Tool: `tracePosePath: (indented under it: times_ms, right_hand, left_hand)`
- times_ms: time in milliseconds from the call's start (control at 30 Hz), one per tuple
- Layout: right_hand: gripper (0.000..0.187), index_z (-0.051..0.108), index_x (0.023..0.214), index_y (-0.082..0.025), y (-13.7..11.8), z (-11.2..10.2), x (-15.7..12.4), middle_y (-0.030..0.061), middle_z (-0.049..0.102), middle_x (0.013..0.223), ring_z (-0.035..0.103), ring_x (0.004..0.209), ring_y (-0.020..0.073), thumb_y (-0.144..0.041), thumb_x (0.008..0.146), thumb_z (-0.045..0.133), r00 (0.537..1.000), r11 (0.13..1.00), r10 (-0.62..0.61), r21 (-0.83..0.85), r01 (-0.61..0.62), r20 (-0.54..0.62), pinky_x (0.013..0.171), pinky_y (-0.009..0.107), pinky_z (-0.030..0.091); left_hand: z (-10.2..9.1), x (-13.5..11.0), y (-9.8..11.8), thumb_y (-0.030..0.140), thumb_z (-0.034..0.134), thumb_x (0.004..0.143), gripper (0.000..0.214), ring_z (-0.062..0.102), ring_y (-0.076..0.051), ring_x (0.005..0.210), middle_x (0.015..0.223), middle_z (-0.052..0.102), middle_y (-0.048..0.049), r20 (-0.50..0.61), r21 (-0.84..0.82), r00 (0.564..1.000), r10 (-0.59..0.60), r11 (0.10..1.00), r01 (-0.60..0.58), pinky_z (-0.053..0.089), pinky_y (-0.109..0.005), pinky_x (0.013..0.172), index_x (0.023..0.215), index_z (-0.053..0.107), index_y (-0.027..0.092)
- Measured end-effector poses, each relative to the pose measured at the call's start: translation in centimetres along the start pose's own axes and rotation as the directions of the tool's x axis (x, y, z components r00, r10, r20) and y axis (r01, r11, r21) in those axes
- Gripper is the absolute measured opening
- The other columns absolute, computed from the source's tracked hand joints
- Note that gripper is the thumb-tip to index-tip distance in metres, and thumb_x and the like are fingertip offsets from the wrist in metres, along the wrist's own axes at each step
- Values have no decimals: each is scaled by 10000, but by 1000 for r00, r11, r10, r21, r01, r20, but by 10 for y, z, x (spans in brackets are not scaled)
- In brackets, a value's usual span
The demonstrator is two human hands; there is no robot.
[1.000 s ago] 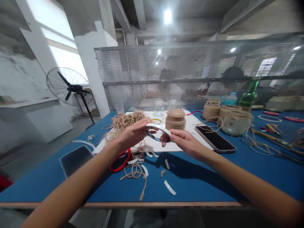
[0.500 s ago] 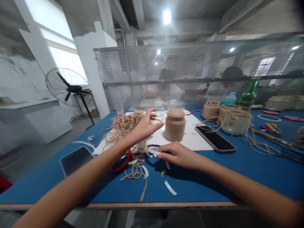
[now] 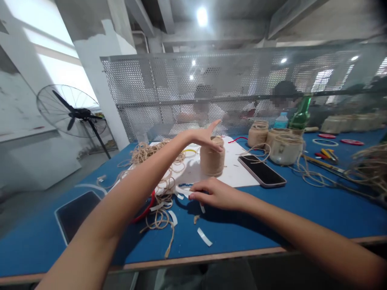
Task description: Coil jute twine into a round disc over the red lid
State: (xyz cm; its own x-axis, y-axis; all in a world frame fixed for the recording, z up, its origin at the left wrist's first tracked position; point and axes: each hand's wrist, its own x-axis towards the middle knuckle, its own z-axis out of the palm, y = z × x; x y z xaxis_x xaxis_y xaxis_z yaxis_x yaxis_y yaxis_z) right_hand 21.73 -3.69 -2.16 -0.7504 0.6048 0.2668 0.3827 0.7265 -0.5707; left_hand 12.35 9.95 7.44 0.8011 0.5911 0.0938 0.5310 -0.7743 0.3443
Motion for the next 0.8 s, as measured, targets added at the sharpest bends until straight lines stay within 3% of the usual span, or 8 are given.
tracePosePath:
  times_ms: [133,300,467,533,667,800]
  right_hand:
    - [309,607,798,-136,2,-2,-2,3,582,619,508,560,95,-346,876,394,1000,1000,-12,-9,12,-18,537,193,334]
    - [311,591,753,-140,0,-5,-3,-3,575,608,511,557,90,-345,877,394,999,1000,-16,3,16,-34,538,194,336]
    - [311,590,749,-139,-1,-6,-3,0,576,608,514,559,92,-343,877,393,1000,1000,-9,16,9,-20,543,197,344]
    - [315,599,754,-138,-3,-6,-3,5,581,614,517,566,97,-349,874,398,1000,1000,-17,10,17,-25,548,201,347]
    - [294,618,793,-146,-14,-14,-7,1,583,614,517,563,94,-340,867,410,1000,998,-18,54,17,17,554,201,361]
    - [280,637,851,-153,-35,-38,-21,-10,553,609,503,555,85,-340,854,428,966,976,-33,214,-23,255,525,186,383]
  left_hand:
    - [3,-2,-2,331,657,539,1116,472,-307,1090,1383,222,-224,-67,4,996,67,998,-66,366,-417,876,1387,-49,164]
    - [2,-2,-3,306,646,539,1118,514,-290,1015,1273,395,-203,-78,1,996,40,999,-41,378,-428,848,1384,-76,183]
    - [-3,-3,2,355,667,545,1101,496,-295,1036,1336,303,-206,-119,1,991,64,998,-64,368,-425,862,1386,-24,186]
    - [-10,-7,5,381,673,555,1106,487,-306,1049,1306,338,-207,-131,17,989,63,998,-61,361,-424,869,1385,-26,166]
    - [-28,-33,11,419,681,573,1097,530,-300,985,1159,486,-166,-189,58,981,37,998,-27,376,-412,842,1382,-26,198]
    - [-27,-83,13,428,667,600,1039,569,-257,898,1050,560,-107,-156,94,987,30,995,-15,399,-361,801,1382,10,238]
